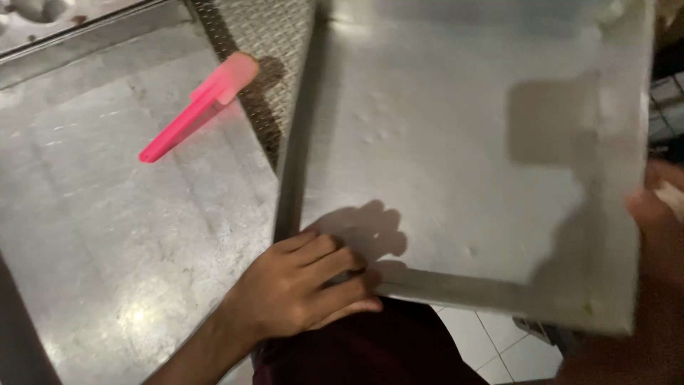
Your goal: Greasing and wiping metal baking pans using a paper towel and a spatula
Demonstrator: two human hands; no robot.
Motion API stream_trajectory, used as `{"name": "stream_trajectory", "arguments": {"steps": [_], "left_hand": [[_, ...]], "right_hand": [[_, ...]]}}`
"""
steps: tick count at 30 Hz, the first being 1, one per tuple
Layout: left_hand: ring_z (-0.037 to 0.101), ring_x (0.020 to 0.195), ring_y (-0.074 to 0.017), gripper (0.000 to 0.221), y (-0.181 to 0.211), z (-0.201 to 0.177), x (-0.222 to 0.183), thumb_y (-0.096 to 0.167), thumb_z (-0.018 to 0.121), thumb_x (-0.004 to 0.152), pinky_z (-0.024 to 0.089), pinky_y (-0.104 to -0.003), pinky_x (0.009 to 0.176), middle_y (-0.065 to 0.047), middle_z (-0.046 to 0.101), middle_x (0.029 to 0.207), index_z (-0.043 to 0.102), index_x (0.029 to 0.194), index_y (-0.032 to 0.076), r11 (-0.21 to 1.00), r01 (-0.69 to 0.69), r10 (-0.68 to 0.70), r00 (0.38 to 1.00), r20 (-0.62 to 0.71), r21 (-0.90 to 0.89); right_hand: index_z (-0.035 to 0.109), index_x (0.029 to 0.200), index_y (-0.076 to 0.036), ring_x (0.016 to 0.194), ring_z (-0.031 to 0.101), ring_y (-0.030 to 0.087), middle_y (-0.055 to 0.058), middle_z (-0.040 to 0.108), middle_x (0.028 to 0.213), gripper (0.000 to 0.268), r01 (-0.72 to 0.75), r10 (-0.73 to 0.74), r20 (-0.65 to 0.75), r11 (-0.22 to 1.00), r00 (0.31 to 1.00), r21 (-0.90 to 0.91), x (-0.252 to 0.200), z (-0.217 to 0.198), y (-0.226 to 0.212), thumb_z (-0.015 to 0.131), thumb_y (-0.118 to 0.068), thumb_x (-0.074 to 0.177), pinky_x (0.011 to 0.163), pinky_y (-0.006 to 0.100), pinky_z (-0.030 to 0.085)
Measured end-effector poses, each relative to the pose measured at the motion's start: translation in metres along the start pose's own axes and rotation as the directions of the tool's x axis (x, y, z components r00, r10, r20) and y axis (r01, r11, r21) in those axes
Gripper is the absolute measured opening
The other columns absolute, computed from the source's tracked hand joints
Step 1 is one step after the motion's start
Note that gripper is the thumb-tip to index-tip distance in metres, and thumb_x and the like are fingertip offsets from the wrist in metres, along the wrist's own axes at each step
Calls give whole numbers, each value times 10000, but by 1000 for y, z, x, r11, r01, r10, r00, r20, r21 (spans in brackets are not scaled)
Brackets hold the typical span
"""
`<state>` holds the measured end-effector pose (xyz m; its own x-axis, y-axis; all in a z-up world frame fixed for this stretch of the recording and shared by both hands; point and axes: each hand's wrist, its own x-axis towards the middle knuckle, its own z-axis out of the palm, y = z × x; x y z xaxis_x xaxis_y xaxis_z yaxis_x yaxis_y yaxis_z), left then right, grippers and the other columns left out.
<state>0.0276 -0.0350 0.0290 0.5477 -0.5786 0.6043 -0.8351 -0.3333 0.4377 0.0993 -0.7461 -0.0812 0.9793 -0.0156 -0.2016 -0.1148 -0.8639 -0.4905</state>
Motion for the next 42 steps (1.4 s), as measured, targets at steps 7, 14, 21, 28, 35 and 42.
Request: {"name": "stream_trajectory", "arguments": {"steps": [7,14,21,28,35,42], "left_hand": [[618,809,-168,223,9,7,-22,251,788,921,549,-284,692,-50,658,1026,725,1046,78,971,116,-144,982,124,209],[674,784,-169,193,8,38,-21,164,730,917,583,-267,534,-71,695,1015,674,1077,71,862,272,-361,922,142,428],[738,753,-235,128,-29,86,4,128,765,937,618,-285,409,-159,736,923,695,976,27,852,314,-404,903,144,420],[694,678,-231,157,-31,90,46,167,717,905,574,-330,485,-110,679,818,670,897,18,825,554,-565,809,164,109],[677,630,-191,153,-35,98,38,155,713,929,579,-319,491,-73,654,824,630,924,26,785,616,-613,763,206,58],[674,647,-193,199,-14,90,16,238,605,1027,552,-301,385,-100,631,842,531,1037,54,739,483,-640,723,262,470]], "right_hand": [[548,1167,-6,545,322,49,-68,455,722,354,483,-560,24,735,828,475,79,79,-285,580,-314,996,508,241,260],[529,1296,62,847,468,138,66,542,1036,190,630,-713,46,647,700,429,125,114,-354,562,-4,1122,781,263,413],[470,1507,-49,1237,614,408,265,562,1445,579,375,-383,66,922,922,98,147,125,-364,503,-471,1113,943,494,526],[494,1404,19,1122,507,230,181,537,1350,453,556,-364,-423,607,830,569,93,161,-298,386,31,965,945,332,422],[572,1152,28,1019,608,269,170,603,1115,183,495,-60,-722,767,689,408,11,219,-318,679,1,1005,980,407,592],[578,1132,26,856,525,131,82,587,1017,131,388,112,-654,726,748,568,5,223,-336,667,5,1038,782,242,470]]}}
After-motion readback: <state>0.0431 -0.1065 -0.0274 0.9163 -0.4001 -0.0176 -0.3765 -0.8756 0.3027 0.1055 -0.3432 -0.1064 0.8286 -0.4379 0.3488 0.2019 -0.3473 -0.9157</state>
